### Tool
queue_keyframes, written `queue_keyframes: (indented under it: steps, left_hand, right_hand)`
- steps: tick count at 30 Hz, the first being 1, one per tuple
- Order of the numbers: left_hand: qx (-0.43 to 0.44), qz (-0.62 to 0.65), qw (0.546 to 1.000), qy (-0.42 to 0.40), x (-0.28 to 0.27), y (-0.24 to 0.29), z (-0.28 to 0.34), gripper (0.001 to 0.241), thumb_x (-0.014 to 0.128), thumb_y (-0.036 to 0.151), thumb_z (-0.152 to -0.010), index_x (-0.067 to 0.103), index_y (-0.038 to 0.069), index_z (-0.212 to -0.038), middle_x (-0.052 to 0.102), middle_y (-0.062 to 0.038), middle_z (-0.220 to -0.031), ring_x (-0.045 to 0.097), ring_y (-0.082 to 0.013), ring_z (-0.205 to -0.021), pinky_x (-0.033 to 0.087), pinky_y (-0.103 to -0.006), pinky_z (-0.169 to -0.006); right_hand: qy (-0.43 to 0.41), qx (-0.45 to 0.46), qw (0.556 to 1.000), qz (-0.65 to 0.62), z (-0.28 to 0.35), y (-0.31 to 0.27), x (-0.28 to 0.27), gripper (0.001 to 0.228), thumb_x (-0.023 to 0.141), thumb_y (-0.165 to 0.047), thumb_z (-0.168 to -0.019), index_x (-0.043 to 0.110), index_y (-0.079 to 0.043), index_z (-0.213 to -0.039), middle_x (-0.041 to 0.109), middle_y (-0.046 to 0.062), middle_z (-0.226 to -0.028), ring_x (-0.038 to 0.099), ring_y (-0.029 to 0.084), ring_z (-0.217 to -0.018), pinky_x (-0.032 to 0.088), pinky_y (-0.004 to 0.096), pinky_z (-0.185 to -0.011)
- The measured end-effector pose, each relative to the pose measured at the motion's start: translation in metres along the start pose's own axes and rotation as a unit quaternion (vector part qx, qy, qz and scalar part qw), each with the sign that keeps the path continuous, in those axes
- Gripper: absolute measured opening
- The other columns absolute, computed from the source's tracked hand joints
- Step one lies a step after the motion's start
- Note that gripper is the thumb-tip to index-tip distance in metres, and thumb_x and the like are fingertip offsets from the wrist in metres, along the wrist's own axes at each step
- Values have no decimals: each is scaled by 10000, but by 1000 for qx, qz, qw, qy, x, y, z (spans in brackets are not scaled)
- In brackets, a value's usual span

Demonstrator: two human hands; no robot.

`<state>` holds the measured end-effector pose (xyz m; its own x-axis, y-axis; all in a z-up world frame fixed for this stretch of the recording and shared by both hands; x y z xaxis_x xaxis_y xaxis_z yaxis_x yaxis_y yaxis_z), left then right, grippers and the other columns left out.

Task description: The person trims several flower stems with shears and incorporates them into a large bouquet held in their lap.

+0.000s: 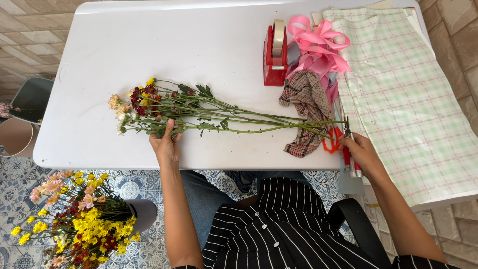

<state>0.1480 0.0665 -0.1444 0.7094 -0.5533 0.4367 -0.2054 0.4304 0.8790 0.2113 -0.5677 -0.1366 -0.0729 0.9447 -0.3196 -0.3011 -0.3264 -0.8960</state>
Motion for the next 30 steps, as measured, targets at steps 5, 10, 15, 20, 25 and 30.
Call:
queue_keyframes:
  steps: [5,10,15,20,25,30]
  left_hand:
    - [-3,5,1000,10,-7,-5,-5,549,856,133,-883,524,28,-1307,738,-123,-876,777,-211,-675,706,-317,-643]
    - [-1,7,1000,17,-12,-7,-11,533,854,130,-884,522,31,-1289,738,-124,-877,775,-211,-670,704,-306,-629]
    - [-7,-3,1000,28,-18,-8,-18,521,864,141,-879,543,44,-1277,743,-118,-878,778,-212,-671,708,-317,-640]
    - [-7,-5,999,31,-20,-9,-20,522,870,141,-873,548,52,-1274,741,-113,-877,778,-208,-676,711,-319,-655]
    - [-10,-12,999,37,-21,-8,-18,514,869,144,-874,556,48,-1270,739,-102,-876,770,-187,-667,712,-310,-660]
    - [-10,-24,999,37,-19,-5,-17,545,883,152,-864,556,30,-1282,742,-111,-887,768,-182,-667,711,-315,-662]
  right_hand:
    - [7,-2,999,51,14,-24,4,198,576,-125,-932,672,35,-867,596,177,-648,615,281,-551,497,400,-540]
    - [10,-5,995,95,22,-42,7,237,567,-118,-893,655,27,-727,557,173,-544,583,270,-456,458,387,-488]
    - [15,4,992,128,29,-59,14,205,572,-105,-838,641,21,-692,537,155,-521,556,251,-424,434,367,-503]
    - [19,9,991,134,23,-52,14,188,585,-108,-841,658,22,-726,551,160,-532,566,251,-417,447,379,-506]
    - [24,10,991,132,19,-49,15,184,594,-99,-855,675,35,-759,565,167,-549,561,247,-409,444,384,-496]
    - [29,27,994,100,-1,-13,13,163,559,-59,-816,629,49,-716,476,160,-499,471,235,-374,391,363,-435]
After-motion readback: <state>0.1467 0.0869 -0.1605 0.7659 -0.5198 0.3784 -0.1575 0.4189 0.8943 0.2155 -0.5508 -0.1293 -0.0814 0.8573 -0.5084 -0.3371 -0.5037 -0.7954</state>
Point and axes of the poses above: each hand's wrist, its own z-axis away from the middle knuckle, its own x-axis out of the palm, y = z × x, the point moved 8 cm from there along -z, towards the middle knuckle
